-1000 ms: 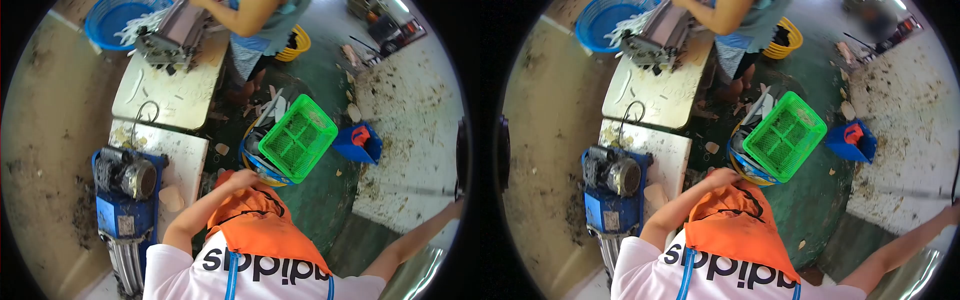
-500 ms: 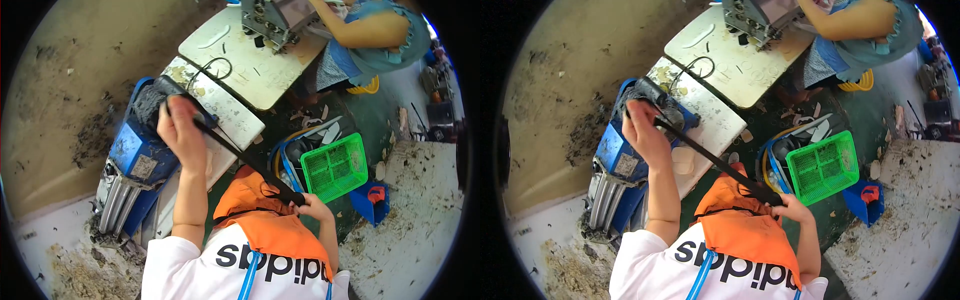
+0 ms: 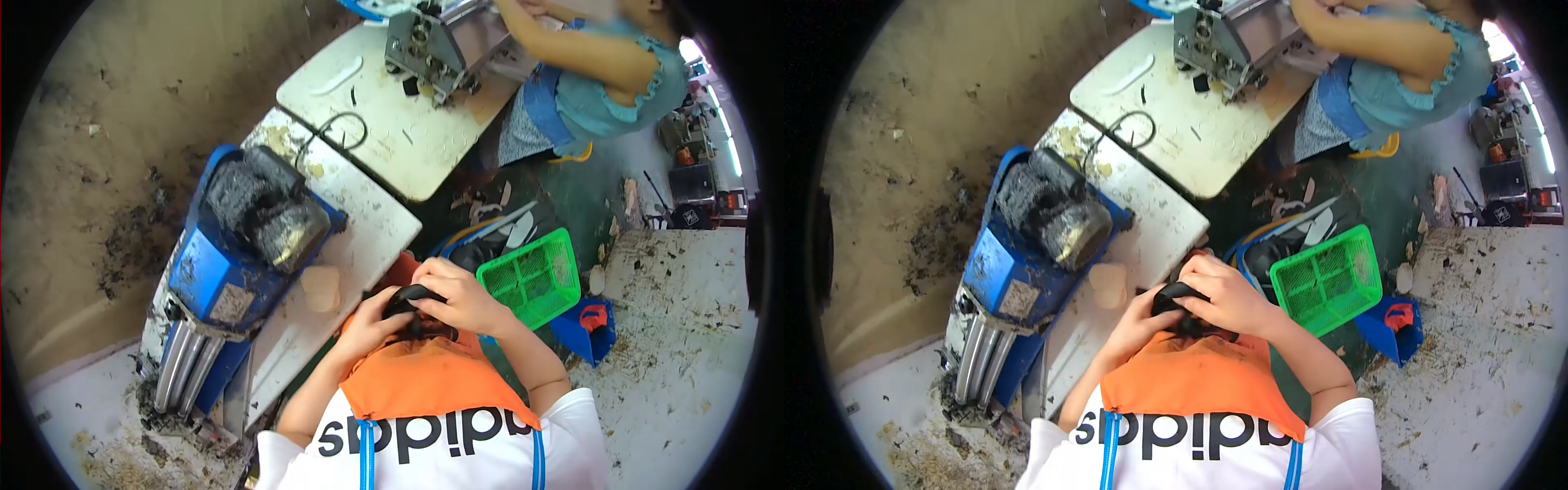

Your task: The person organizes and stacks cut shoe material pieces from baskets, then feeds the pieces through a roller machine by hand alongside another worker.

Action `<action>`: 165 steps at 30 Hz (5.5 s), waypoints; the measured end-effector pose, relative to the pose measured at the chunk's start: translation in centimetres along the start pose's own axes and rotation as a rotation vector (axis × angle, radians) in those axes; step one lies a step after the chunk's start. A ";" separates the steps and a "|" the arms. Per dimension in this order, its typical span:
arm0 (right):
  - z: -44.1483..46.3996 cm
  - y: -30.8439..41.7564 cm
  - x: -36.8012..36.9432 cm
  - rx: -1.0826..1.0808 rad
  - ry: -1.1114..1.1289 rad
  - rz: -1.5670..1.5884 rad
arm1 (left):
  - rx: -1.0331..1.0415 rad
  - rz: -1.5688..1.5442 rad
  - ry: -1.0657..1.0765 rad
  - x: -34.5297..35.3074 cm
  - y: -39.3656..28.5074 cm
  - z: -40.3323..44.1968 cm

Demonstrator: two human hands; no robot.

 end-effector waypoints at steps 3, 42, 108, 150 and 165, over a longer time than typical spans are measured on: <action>2.7 -1.0 -1.3 -0.080 -0.095 -0.268 | 0.104 0.044 -0.359 -4.5 -3.0 -2.9; 19.8 -29.3 -4.5 0.053 0.901 -0.440 | -0.274 0.896 -1.851 -9.2 10.1 6.2; 11.2 -27.5 3.6 -1.081 1.206 -0.330 | -1.058 -0.642 -1.561 23.5 39.1 22.0; -23.3 -63.0 45.4 -0.982 1.823 -0.948 | 0.524 -2.747 -2.444 56.7 52.0 42.8; -5.5 -56.6 55.4 -0.740 1.431 -1.145 | 0.385 -2.232 -2.506 50.0 62.9 28.2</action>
Point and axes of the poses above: each hand's wrist, its own z-axis towards the middle knuckle, its own x-axis out of the palm, y = z × x, the point moved 7 cm from there along z, towards the middle knuckle, and after that the axes turned 5 degrees about x, right-handed, at the moved point
